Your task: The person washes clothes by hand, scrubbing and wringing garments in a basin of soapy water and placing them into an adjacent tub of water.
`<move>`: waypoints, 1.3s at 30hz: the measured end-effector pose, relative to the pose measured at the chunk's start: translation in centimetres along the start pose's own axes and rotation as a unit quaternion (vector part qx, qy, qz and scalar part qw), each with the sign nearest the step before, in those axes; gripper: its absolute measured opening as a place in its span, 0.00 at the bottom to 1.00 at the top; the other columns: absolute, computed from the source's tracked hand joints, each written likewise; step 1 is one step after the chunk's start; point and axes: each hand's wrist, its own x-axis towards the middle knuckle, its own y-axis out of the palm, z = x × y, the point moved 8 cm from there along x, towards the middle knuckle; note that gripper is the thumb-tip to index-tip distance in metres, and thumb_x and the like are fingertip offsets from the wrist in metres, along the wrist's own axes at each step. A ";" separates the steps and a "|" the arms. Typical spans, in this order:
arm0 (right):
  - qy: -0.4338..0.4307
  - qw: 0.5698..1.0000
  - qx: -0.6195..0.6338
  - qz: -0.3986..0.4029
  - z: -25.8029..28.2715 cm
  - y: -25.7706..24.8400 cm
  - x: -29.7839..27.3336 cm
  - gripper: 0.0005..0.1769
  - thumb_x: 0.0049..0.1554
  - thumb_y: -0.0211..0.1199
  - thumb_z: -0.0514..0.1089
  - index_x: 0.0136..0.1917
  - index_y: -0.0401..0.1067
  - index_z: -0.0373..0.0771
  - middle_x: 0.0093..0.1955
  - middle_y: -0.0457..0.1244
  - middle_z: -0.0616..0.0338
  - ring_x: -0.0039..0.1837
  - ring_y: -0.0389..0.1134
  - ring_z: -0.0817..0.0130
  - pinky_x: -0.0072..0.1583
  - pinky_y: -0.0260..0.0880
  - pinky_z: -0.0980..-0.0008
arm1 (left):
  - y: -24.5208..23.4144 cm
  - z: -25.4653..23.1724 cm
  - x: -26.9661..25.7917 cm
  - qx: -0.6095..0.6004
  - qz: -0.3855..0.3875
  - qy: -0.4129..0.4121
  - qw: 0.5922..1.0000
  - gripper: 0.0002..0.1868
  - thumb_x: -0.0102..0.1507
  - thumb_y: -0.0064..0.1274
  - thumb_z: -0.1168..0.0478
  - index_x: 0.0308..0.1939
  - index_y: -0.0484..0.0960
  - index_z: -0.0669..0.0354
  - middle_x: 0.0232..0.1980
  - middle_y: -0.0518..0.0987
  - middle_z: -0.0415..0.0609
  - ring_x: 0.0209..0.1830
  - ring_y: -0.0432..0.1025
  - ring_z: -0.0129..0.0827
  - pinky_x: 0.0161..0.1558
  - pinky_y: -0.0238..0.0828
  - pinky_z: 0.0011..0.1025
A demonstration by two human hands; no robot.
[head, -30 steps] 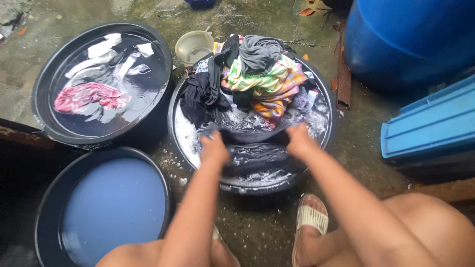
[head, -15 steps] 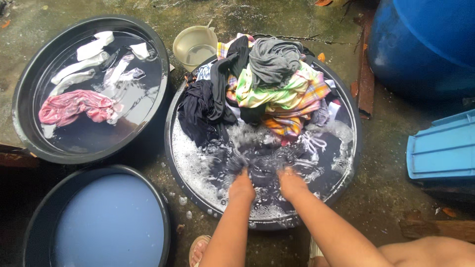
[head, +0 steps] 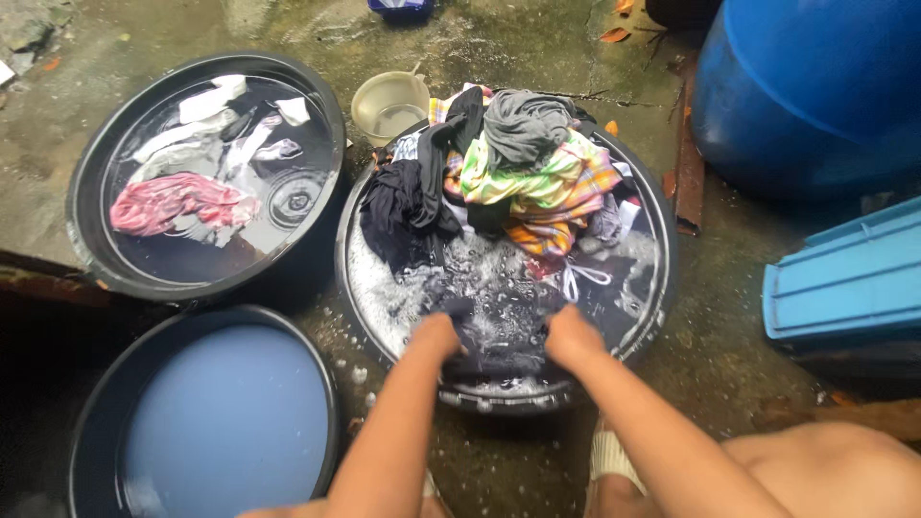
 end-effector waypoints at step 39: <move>-0.154 0.923 -0.353 0.005 2.8 -14.2 -8.8 0.18 0.60 0.58 0.43 0.63 0.75 0.53 0.72 0.54 0.48 0.69 0.63 0.46 0.63 0.71 0.51 | -22.1 0.7 -11.4 -0.080 -0.204 -0.095 0.971 0.34 0.65 0.46 0.64 0.74 0.63 0.33 0.72 0.62 0.62 0.65 0.69 0.62 0.64 0.68 0.50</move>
